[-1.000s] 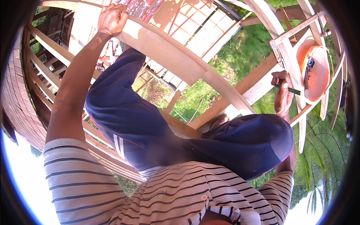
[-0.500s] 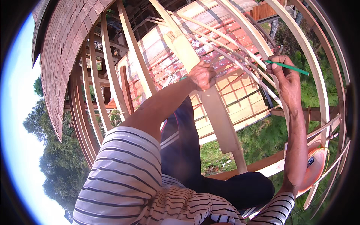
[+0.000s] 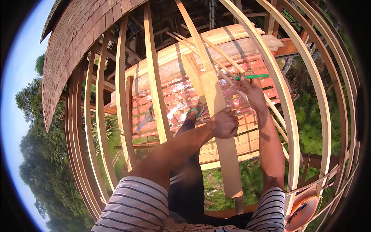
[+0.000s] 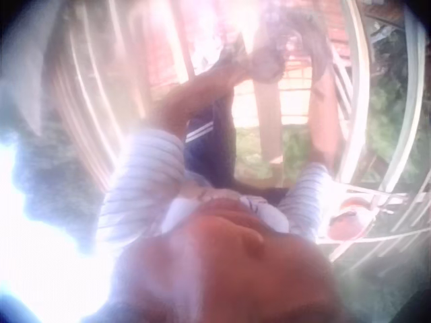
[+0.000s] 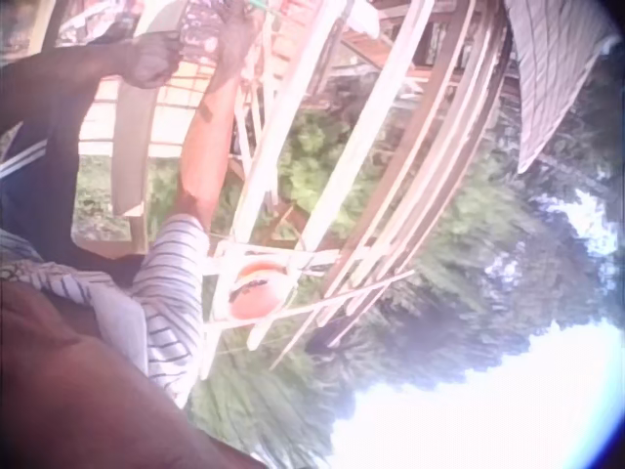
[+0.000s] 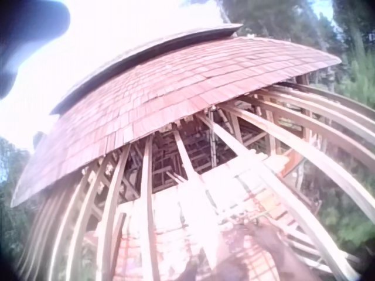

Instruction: The person marks wooden planks with a green pencil while standing on a partially built roof structure. They repeatedly position planks against the roof frame, draw lines, and move to adjacent sections.

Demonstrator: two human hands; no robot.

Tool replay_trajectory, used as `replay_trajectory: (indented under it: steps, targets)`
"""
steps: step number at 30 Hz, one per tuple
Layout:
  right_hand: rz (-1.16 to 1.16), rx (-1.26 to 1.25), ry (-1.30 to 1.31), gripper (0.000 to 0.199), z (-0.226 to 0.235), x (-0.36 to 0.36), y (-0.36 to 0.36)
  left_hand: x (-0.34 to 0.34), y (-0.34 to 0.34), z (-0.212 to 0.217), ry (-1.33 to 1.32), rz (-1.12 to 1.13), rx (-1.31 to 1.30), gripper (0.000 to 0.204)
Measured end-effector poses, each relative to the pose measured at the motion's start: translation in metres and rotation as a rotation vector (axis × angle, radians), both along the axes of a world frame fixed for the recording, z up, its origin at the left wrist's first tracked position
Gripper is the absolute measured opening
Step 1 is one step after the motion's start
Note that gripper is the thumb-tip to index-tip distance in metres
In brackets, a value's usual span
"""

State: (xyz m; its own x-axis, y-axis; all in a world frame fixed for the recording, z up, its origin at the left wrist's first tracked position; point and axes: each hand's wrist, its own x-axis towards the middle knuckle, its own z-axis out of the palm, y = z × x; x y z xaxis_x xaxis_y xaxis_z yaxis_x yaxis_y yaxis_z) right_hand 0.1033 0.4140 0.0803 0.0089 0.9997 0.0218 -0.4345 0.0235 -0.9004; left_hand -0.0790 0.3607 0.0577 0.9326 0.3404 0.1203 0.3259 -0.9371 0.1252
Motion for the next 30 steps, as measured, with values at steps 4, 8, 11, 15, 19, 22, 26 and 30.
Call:
replay_trajectory:
  steps: [4, 8, 11, 15, 19, 22, 26, 30]
  targets:
    - [0.027, 0.082, -0.369, 0.023, 0.006, -0.005, 0.07, 0.015, 0.001, 0.0, -0.087, -0.013, -0.035, 0.023]
    - [0.089, -0.047, -0.62, 0.022, 0.053, -0.039, 0.087, 0.005, 0.001, -0.002, -0.021, 0.048, -0.104, 0.022]
    - [0.107, 0.217, -0.769, 0.017, 0.017, -0.042, 0.125, 0.013, 0.006, -0.01, -0.099, 0.018, -0.101, 0.022]
    - [0.302, 0.252, -1.009, 0.005, 0.022, -0.072, 0.137, -0.012, -0.006, -0.015, -0.097, 0.091, -0.092, 0.021]
    - [0.414, 0.22, -0.827, 0.004, 0.008, -0.041, 0.154, 0.002, -0.007, -0.04, -0.101, 0.13, -0.071, 0.02]
    - [0.456, 0.207, -0.7, 0.004, 0.009, -0.053, 0.157, -0.007, -0.007, -0.029, -0.111, 0.077, -0.075, 0.02]
    - [0.365, 0.005, -0.623, 0.011, 0.0, -0.039, 0.156, 0.004, -0.003, -0.026, -0.166, 0.1, -0.082, 0.019]
    - [0.4, 0.017, -0.942, 0.014, 0.028, -0.054, 0.154, -0.001, 0.002, -0.012, -0.153, 0.086, -0.079, 0.019]
